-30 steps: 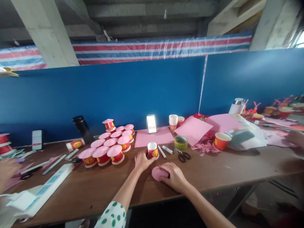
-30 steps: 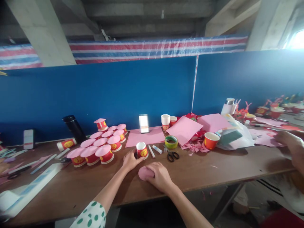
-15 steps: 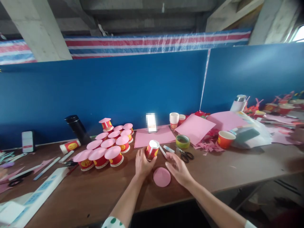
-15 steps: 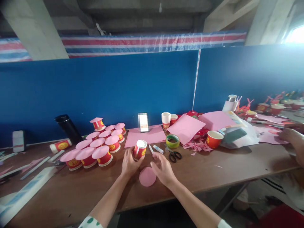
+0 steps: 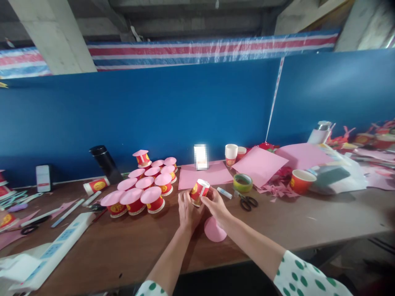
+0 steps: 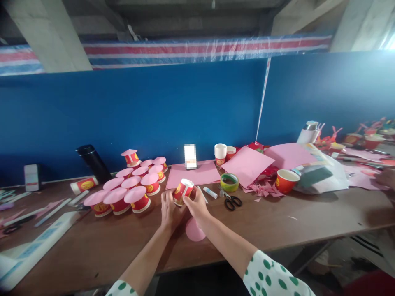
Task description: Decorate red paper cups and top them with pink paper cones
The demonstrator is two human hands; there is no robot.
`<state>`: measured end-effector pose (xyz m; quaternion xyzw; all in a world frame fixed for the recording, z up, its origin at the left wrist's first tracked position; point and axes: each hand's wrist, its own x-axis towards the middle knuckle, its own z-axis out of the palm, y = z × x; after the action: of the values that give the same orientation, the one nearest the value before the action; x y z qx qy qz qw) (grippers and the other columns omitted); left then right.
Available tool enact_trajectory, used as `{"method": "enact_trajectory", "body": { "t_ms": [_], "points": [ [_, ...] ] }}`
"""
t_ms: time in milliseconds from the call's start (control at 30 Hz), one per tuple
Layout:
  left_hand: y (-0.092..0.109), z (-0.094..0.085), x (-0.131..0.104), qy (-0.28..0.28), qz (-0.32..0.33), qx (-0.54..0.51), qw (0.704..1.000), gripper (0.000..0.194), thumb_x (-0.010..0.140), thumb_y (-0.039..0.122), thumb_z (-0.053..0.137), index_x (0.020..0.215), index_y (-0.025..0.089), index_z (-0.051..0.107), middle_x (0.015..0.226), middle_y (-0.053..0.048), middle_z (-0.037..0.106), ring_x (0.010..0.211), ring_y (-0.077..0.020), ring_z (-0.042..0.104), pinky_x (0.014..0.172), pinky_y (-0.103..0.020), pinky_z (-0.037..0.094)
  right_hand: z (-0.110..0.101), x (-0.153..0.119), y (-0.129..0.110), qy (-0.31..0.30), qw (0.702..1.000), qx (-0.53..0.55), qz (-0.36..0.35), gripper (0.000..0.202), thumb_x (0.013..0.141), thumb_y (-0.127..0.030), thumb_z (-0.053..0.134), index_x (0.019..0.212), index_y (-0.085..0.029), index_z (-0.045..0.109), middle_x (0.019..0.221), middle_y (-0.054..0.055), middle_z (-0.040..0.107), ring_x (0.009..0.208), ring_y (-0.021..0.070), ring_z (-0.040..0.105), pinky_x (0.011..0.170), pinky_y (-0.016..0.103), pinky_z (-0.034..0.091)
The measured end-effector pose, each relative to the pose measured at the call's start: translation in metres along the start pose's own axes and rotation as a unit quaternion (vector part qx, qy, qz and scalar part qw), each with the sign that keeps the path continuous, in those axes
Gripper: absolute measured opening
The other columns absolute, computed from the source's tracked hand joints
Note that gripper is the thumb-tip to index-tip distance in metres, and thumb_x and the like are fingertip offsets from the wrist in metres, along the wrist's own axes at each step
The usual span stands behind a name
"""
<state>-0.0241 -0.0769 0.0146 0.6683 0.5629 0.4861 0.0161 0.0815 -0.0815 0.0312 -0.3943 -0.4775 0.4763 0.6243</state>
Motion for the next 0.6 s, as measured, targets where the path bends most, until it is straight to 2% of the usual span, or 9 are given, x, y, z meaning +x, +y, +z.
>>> {"method": "enact_trajectory", "body": {
  "t_ms": [233, 600],
  "points": [
    [0.004, -0.0037, -0.0005, 0.024, 0.021, 0.038, 0.999, 0.047, 0.065, 0.033, 0.063, 0.105, 0.018, 0.044, 0.097, -0.009, 0.05, 0.096, -0.026, 0.047, 0.082, -0.04, 0.041, 0.0075, 0.0011, 0.003, 0.033, 0.997, 0.06, 0.035, 0.041, 0.065, -0.016, 0.061, 0.104, -0.016, 0.05, 0.096, 0.006, 0.065, 0.09, 0.0206, 0.062, 0.08, 0.033, 0.049],
    [0.004, -0.0038, -0.0023, 0.05, 0.042, 0.087, 0.994, 0.049, 0.07, 0.038, 0.059, 0.109, 0.013, 0.043, 0.1, -0.013, 0.05, 0.094, -0.0274, 0.049, 0.081, -0.04, 0.039, 0.0117, -0.0016, -0.0041, 0.02, 0.995, 0.093, 0.042, 0.037, 0.067, -0.021, 0.062, 0.102, -0.017, 0.051, 0.094, 0.006, 0.065, 0.087, 0.0199, 0.062, 0.078, 0.033, 0.049]
  ]
}}
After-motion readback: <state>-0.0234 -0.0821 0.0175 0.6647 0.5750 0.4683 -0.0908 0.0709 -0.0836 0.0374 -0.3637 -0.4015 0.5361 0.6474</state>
